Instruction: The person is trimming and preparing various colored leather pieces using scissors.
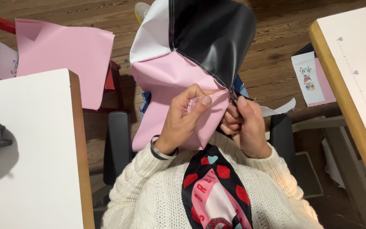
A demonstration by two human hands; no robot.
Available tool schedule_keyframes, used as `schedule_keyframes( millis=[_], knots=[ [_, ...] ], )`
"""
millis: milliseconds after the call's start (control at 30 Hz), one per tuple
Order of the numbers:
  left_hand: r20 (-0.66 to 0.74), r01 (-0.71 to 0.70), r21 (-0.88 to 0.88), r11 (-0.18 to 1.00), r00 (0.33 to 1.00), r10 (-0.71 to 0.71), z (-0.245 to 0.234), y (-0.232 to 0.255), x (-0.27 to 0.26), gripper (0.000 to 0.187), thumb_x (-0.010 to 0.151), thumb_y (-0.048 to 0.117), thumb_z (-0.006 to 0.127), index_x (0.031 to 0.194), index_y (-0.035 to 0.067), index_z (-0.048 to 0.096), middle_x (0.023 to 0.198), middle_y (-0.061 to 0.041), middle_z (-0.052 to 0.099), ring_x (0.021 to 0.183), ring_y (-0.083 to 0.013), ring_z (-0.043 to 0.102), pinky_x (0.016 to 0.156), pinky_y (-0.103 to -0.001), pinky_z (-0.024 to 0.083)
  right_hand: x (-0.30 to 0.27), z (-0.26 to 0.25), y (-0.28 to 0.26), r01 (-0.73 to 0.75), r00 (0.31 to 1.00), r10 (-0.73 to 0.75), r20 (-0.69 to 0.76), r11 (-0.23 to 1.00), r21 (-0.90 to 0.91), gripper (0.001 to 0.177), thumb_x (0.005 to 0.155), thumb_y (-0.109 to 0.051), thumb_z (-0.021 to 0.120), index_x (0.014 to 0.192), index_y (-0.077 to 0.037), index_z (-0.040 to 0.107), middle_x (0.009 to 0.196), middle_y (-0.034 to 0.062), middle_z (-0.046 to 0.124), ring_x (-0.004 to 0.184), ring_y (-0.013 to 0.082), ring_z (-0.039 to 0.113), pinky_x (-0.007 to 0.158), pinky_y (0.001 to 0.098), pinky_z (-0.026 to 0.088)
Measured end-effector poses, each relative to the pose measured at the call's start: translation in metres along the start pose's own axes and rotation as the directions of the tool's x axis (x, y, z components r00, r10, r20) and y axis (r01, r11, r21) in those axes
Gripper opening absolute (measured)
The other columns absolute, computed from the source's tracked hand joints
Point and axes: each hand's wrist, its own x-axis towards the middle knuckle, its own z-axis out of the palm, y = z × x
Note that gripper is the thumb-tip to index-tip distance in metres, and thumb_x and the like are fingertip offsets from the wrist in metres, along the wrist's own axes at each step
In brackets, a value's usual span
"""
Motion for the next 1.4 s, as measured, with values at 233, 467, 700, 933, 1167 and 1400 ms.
schedule_keyframes(
  millis=[233, 467, 700, 933, 1167, 1400],
  knots=[
    [0.115, -0.073, 0.218, 0.973, 0.992, 0.049, -0.008, -0.005, 0.001, 0.029, 0.106, 0.023, 0.061, 0.083, 0.007, 0.055, 0.120, -0.019, 0.078, 0.101, -0.0241, 0.074, 0.090, -0.037, 0.053, -0.004, -0.008, -0.020, 0.132, 0.991, -0.132, 0.018, 0.991, -0.017, 0.042, 0.114, -0.037, 0.045, 0.079, -0.015, 0.037, 0.065, -0.0064, 0.021, 0.050, 0.0022, 0.019, 0.041, 0.0153, 0.023],
    [0.245, -0.191, 0.324, 0.927, 0.963, 0.113, -0.003, 0.049, 0.002, 0.026, 0.106, 0.024, 0.061, 0.088, 0.005, 0.058, 0.119, -0.019, 0.078, 0.102, -0.0329, 0.078, 0.087, -0.042, 0.056, 0.004, -0.030, -0.063, 0.502, 0.840, -0.225, 0.493, -0.018, -0.865, 0.029, 0.094, -0.030, 0.080, 0.118, -0.014, 0.077, 0.083, 0.0030, 0.068, 0.069, 0.0260, 0.066, 0.070, 0.0371, 0.057],
    [0.159, -0.250, 0.505, 0.826, 0.968, 0.196, -0.062, 0.066, -0.002, 0.021, 0.103, 0.024, 0.066, 0.089, 0.009, 0.070, 0.104, -0.011, 0.081, 0.094, -0.0267, 0.079, 0.084, -0.038, 0.057, 0.062, -0.096, -0.101, 0.721, 0.687, 0.016, 0.727, 0.115, -0.684, 0.027, 0.093, -0.019, 0.069, 0.117, -0.008, 0.072, 0.081, 0.0142, 0.060, 0.073, 0.0359, 0.062, 0.066, 0.0468, 0.051],
    [-0.134, -0.150, 0.756, 0.637, 0.917, 0.376, -0.088, 0.079, 0.013, 0.013, 0.107, 0.011, 0.069, 0.098, 0.001, 0.071, 0.076, -0.006, 0.067, 0.053, -0.0111, 0.038, 0.048, -0.026, 0.032, 0.097, -0.156, -0.132, 0.397, 0.917, -0.056, 0.395, 0.025, -0.918, 0.012, 0.108, 0.017, 0.069, 0.112, 0.007, 0.076, 0.093, 0.0168, 0.071, 0.055, 0.0149, 0.044, 0.047, 0.0257, 0.029],
    [0.143, -0.220, 0.894, 0.389, 0.966, 0.217, -0.040, 0.130, -0.006, 0.066, 0.089, 0.026, 0.084, 0.141, -0.004, 0.055, 0.136, -0.025, 0.070, 0.106, -0.0355, 0.076, 0.096, -0.044, 0.063, 0.052, -0.077, -0.138, 0.487, 0.870, -0.040, 0.491, -0.084, -0.869, 0.038, 0.096, 0.003, 0.083, 0.071, 0.001, 0.055, 0.063, 0.0033, 0.052, 0.050, 0.0162, 0.032, 0.052, 0.0350, 0.022],
    [0.054, -0.055, 0.998, -0.005, 0.937, 0.346, 0.023, 0.108, 0.005, 0.094, 0.099, 0.073, 0.043, 0.146, -0.008, 0.051, 0.146, -0.027, 0.064, 0.131, -0.0426, 0.068, 0.120, -0.065, 0.037, 0.043, 0.019, -0.177, 0.635, 0.772, 0.048, 0.633, -0.090, -0.767, 0.054, 0.104, -0.002, 0.079, 0.059, 0.001, 0.047, 0.054, 0.0043, 0.044, 0.042, 0.0167, 0.026, 0.047, 0.0352, 0.018]
  ],
)
